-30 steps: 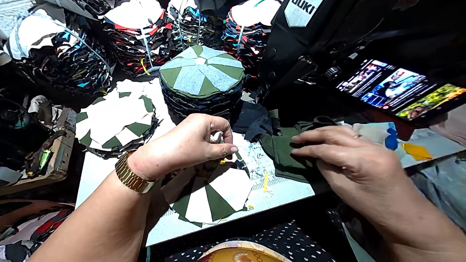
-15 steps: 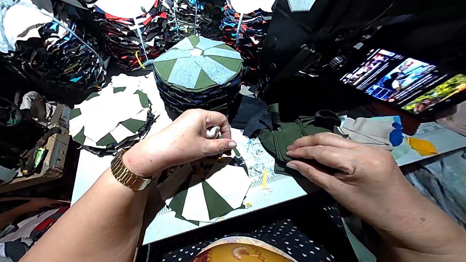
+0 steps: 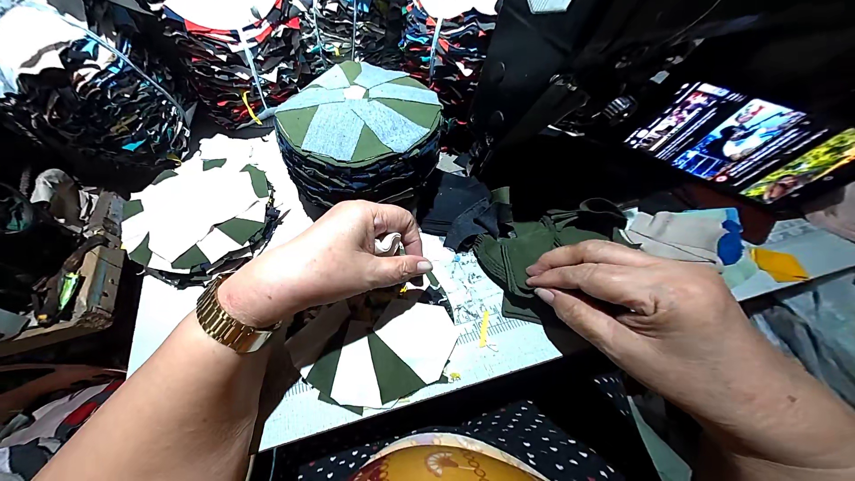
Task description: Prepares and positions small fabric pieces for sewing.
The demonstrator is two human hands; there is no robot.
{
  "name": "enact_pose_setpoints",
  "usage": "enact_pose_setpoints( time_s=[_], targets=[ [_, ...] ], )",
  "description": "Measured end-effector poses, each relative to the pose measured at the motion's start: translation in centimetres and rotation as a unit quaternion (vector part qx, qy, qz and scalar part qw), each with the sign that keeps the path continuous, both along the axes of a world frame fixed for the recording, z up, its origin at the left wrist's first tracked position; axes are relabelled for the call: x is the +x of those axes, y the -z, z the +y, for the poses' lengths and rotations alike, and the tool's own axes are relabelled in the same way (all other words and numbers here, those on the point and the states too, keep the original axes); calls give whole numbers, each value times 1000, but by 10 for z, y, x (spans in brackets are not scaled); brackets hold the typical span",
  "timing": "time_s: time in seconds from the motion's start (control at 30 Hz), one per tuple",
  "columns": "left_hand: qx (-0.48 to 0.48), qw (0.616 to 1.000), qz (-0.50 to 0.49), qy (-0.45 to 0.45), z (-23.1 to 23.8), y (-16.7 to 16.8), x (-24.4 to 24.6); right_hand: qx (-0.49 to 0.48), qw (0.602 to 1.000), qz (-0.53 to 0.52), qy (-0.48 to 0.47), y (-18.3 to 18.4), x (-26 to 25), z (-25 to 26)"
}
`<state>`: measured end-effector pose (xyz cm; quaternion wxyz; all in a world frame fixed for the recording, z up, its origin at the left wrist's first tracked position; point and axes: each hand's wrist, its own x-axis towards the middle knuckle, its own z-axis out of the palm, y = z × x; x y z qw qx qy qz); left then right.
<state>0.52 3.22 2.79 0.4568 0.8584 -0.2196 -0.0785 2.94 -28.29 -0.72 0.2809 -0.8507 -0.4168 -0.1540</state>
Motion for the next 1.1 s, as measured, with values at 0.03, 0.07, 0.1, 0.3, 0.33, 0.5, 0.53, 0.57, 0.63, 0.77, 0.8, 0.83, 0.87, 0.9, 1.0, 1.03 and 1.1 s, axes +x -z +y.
enact_pose_setpoints(
  time_s=[0.03,0.07,0.1,0.3,0.33,0.5,0.53,0.57,0.63,0.77,0.8,0.83,0.87,0.9,1.0,1.03,1.1],
  targets=[
    [0,1000,3,0,0,0,0,0,1000,-6,3,1,0,2],
    [-1,1000,5,-2,0,0,0,0,1000,-10,6,2,0,3],
    [-2,1000,6,-4,-1,0,0,2,1000,-10,10,3,1,4],
    [-37,999,-5,-16,-1,0,0,75,994,16,83,-3,17,6],
    [-46,999,-4,-20,-1,0,0,100,990,36,90,-7,18,6],
    [-135,989,47,-37,-5,-2,-3,277,952,134,2,-25,21,11],
    [-160,984,65,-39,-9,-3,-4,301,941,150,-27,-28,18,15],
    [-178,980,84,-38,-12,-3,-5,320,932,162,-52,-30,14,21],
    [-195,973,120,-25,-17,-4,-7,335,919,188,-92,-33,4,33],
    [-246,950,189,15,-20,-3,-10,313,919,221,-94,-29,-14,51],
    [-253,946,199,21,-19,-4,-10,310,919,231,-82,-27,-17,54],
    [-254,945,202,30,-17,-5,-10,310,918,237,-73,-25,-20,56],
    [-256,945,201,36,-14,-6,-9,314,917,237,-66,-21,-22,58],
    [-258,945,196,36,-12,-7,-9,317,917,234,-60,-17,-25,60],
    [-197,967,158,21,-5,-11,-7,302,927,223,-10,-8,-37,68],
    [-146,979,138,15,-4,-12,-7,288,933,218,5,-5,-41,71],
    [-44,994,95,12,-3,-12,-6,262,944,201,24,3,-47,76]
  ],
)
